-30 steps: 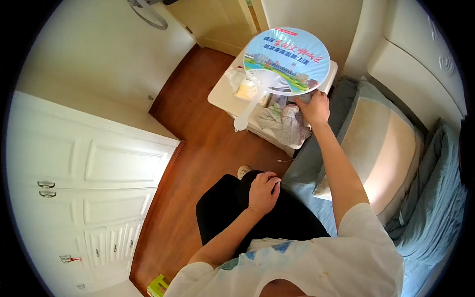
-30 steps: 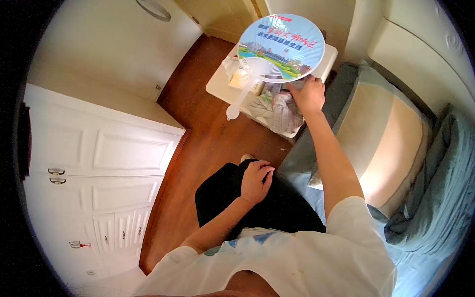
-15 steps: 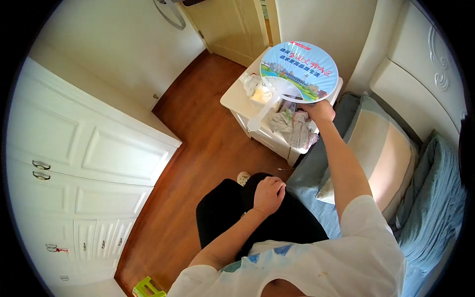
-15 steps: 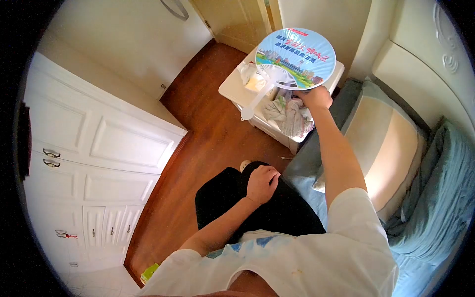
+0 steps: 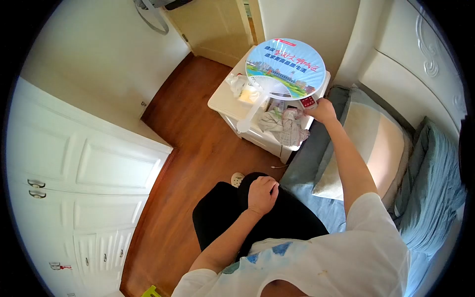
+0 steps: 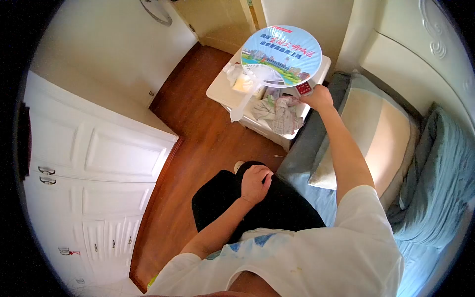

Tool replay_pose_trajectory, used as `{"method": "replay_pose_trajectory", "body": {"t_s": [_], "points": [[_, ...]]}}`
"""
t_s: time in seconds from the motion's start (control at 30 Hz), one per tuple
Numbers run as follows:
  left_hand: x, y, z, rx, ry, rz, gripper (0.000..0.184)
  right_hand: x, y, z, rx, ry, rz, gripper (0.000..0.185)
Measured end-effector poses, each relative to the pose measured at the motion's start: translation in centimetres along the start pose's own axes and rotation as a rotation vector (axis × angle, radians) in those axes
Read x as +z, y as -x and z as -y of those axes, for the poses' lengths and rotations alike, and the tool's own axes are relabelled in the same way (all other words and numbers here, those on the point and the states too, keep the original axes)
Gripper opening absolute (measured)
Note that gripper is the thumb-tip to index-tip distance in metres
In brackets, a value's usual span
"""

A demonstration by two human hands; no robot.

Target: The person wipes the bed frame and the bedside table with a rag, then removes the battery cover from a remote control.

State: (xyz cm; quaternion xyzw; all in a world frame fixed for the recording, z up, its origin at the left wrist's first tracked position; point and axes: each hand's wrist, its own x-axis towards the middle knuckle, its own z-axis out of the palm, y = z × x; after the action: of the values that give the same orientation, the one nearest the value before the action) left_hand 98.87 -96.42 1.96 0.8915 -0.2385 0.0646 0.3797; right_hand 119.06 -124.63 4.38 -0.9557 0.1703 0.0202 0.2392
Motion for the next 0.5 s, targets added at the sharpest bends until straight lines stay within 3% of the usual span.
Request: {"method": "replay_pose_trajectory", "body": {"t_s": [0.3,0.37,0.4,0.47,0.5], "points": [[0.0,0.4,0.5,0.01,-0.022,0.021,0.007,0.6,4.0,-4.7,0.018,-0.131,0.169,0.064],[-0.1,0.4,0.4,0.015,-0.033,0.019,0.007,-0.4,6.3,-5.6,0.176,-0.595,0.408,0.049],[-0.1,0.4,0.4,0.021,-0.037,0.019,0.007,-0.7,7.9,-5.8,0.173,-0.589,0.413,0.049],[-0.4,0.5,0.4,0.021,-0.031,0.036,0.008,-1.3,12.0,-6.3,0.169,-1.003,0.425,0.035],[-0.5,0.4,0.5,0.008,-0.024,0.035,0.008,-1.9,14.1,-6.1,0.174,-0.992,0.434,0.035]]}}
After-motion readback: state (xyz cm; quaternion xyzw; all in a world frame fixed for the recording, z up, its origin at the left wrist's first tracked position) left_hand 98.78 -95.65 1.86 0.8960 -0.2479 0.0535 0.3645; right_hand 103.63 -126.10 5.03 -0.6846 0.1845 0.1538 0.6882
